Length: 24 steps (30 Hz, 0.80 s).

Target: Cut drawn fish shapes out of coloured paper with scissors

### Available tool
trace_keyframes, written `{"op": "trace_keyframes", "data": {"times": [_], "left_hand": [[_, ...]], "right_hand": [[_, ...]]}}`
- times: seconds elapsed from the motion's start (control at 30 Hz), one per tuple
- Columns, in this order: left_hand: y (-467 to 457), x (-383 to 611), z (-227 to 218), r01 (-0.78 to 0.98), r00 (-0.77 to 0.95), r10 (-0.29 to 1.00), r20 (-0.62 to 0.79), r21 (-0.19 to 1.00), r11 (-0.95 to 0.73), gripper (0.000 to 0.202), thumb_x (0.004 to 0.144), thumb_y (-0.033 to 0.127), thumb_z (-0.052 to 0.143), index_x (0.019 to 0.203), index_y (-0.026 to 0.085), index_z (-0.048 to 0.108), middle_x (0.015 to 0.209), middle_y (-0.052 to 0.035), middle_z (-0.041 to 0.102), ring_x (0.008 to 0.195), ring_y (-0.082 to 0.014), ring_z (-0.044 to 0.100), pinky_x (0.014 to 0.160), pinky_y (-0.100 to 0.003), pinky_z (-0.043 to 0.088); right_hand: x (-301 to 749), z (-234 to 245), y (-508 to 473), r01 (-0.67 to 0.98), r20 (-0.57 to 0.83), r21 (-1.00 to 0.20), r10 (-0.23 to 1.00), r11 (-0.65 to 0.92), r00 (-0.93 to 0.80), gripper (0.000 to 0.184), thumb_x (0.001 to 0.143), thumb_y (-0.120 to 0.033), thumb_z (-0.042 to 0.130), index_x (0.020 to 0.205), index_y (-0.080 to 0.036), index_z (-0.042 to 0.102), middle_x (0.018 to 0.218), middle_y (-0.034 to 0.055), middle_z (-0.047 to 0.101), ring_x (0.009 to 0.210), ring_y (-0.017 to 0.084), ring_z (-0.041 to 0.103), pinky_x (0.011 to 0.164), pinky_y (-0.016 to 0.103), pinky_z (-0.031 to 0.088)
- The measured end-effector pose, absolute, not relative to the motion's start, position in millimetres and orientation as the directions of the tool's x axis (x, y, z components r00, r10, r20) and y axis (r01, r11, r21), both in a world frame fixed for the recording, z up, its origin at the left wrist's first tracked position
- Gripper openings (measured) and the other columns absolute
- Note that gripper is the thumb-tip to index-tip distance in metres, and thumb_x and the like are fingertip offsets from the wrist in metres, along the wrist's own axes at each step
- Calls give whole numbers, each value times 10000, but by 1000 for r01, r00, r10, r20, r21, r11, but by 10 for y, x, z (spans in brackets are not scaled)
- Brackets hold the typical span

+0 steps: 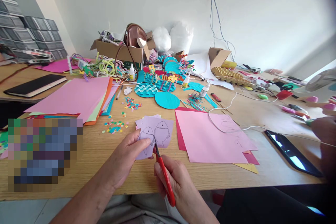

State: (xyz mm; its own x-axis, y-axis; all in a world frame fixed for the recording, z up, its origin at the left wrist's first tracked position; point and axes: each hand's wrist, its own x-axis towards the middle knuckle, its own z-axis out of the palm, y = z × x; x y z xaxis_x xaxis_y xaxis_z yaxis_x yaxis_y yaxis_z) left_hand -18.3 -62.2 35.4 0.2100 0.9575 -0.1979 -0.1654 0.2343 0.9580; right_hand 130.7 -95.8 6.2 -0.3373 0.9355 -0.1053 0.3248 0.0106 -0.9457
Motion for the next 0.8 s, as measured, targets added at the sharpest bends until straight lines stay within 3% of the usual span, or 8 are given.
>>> {"op": "trace_keyframes", "data": {"times": [0.43, 0.8], "left_hand": [[-620, -169, 320, -155, 197, 961, -192, 962, 224, 226, 777, 305, 568, 946, 202, 677, 827, -10, 698, 859, -210, 596, 704, -266, 437], [-628, -158, 341, -158, 201, 956, -216, 956, 249, 291, 776, 313, 574, 1023, 186, 656, 878, -11, 695, 799, -179, 564, 701, -259, 434]], "right_hand": [[1292, 86, -980, 321, -121, -947, 931, -5, -344, 432, 919, -482, 356, 603, -191, 405, 517, -27, 469, 489, 91, 402, 485, 217, 292], [1272, 143, -988, 227, -169, -970, 923, -93, -346, 450, 895, -539, 368, 609, -192, 389, 496, -41, 427, 436, 70, 364, 420, 194, 268]]}}
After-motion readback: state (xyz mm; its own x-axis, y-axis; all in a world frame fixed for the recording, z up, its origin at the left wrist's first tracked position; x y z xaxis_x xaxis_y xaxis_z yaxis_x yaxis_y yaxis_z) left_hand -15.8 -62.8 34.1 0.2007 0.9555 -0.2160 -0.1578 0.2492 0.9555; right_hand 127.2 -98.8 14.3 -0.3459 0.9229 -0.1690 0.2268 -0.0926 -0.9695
